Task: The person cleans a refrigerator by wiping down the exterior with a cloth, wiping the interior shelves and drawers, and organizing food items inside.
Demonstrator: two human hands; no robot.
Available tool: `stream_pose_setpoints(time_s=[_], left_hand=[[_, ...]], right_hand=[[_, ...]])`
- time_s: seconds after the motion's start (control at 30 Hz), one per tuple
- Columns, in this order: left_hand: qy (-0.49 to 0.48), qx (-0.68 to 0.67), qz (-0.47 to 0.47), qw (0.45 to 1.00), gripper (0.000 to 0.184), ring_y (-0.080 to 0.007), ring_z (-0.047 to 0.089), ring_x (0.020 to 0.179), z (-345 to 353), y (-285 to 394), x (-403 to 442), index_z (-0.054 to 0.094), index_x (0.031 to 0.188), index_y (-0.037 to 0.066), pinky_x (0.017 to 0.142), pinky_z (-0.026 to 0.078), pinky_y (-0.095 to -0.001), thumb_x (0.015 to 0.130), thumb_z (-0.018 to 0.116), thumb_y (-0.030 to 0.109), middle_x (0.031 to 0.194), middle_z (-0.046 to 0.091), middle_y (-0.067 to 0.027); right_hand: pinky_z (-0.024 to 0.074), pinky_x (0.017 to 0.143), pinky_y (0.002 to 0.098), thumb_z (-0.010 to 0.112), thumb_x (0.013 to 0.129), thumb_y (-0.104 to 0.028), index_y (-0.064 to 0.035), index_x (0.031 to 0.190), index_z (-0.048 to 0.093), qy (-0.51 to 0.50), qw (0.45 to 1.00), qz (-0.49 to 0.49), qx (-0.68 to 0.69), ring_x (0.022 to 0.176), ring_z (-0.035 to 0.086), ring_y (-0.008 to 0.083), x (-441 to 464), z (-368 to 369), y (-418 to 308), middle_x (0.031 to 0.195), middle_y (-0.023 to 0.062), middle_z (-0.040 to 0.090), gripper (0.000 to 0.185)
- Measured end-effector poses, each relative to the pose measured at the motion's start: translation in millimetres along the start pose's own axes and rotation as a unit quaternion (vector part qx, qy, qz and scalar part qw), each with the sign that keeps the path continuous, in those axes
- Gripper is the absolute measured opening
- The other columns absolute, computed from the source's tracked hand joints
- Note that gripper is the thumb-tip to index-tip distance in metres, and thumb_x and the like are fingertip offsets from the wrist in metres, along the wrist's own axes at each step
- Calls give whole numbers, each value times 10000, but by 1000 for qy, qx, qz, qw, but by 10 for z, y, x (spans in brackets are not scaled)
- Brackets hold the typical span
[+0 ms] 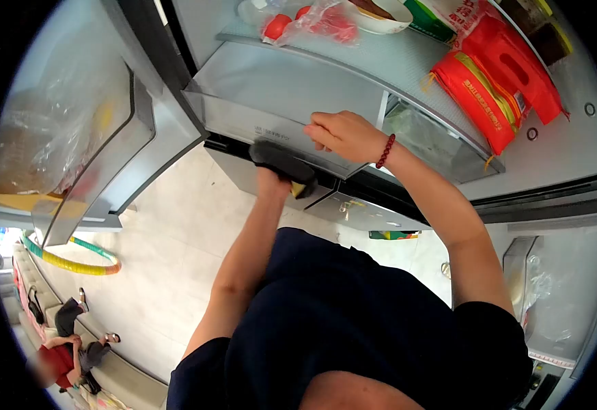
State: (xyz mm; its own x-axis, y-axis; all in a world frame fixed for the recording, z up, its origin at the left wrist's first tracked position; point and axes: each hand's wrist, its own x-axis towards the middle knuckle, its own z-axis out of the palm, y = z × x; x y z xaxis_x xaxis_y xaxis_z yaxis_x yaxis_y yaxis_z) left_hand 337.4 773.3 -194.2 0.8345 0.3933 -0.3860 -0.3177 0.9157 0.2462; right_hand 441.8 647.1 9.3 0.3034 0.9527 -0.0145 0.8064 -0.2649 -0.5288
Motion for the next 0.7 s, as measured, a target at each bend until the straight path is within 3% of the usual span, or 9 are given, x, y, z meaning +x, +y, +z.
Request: stream_pose_setpoints(time_s=[0.2, 0.33, 0.43, 0.53, 0.57, 0.67, 0.7], left_hand=[[-57, -2, -182, 982, 418, -269, 541, 1139, 50, -619, -414, 509, 1263, 113, 1012, 436, -443, 969, 489, 410, 1231, 572, -90], [-92, 59, -211, 971, 450, -271, 562, 1120, -69, -931, -433, 521, 1252, 122, 993, 451, -463, 967, 444, 461, 1221, 583, -95], [-142, -11, -221, 965, 473, -281, 554, 1140, 0, -767, -419, 517, 1269, 113, 1005, 442, -467, 969, 423, 467, 1248, 576, -100], [-186, -59, -147, 970, 477, -280, 519, 1188, 105, -357, -365, 484, 1321, 104, 1018, 431, -458, 988, 395, 433, 1310, 536, -105], [-75, -23, -120, 990, 508, -283, 486, 1232, -6, -225, -217, 472, 1344, 100, 1051, 400, -460, 986, 383, 449, 1347, 514, -107], [-92, 22, 19, 995, 508, -286, 495, 1210, -157, 175, 103, 486, 1330, 94, 1064, 390, -455, 978, 402, 451, 1344, 518, -99], [-31, 2, 32, 999, 494, -293, 497, 1200, 66, 358, 7, 503, 1309, 81, 1055, 396, -459, 980, 405, 436, 1330, 527, -104]], right_hand=[[481, 631, 381, 411, 1002, -382, -61, 837, 520, 6, 1000, 2, -27, 659, 651, 269, -15, -30, -49, 716, 91, 668, 377], [475, 649, 400, 407, 1001, -390, -69, 845, 517, 5, 999, 17, -41, 679, 644, 286, -14, -18, -56, 709, 91, 663, 374], [474, 660, 404, 408, 1000, -394, -67, 840, 514, 16, 999, 15, -37, 700, 644, 291, -45, -20, -71, 698, 88, 655, 379], [469, 656, 414, 410, 999, -399, -66, 840, 513, 20, 999, 0, -45, 697, 634, 309, -67, -15, -31, 699, 92, 648, 383], [465, 652, 419, 411, 999, -400, -65, 837, 512, 19, 999, 4, -38, 694, 627, 317, -78, -13, -23, 696, 95, 642, 385], [455, 639, 434, 414, 998, -404, -63, 827, 510, 18, 999, 8, -30, 683, 608, 336, -59, 1, -15, 686, 104, 624, 394], [452, 634, 439, 414, 998, -406, -62, 823, 508, 18, 999, 8, -37, 677, 602, 340, -56, 6, -9, 683, 107, 618, 397]])
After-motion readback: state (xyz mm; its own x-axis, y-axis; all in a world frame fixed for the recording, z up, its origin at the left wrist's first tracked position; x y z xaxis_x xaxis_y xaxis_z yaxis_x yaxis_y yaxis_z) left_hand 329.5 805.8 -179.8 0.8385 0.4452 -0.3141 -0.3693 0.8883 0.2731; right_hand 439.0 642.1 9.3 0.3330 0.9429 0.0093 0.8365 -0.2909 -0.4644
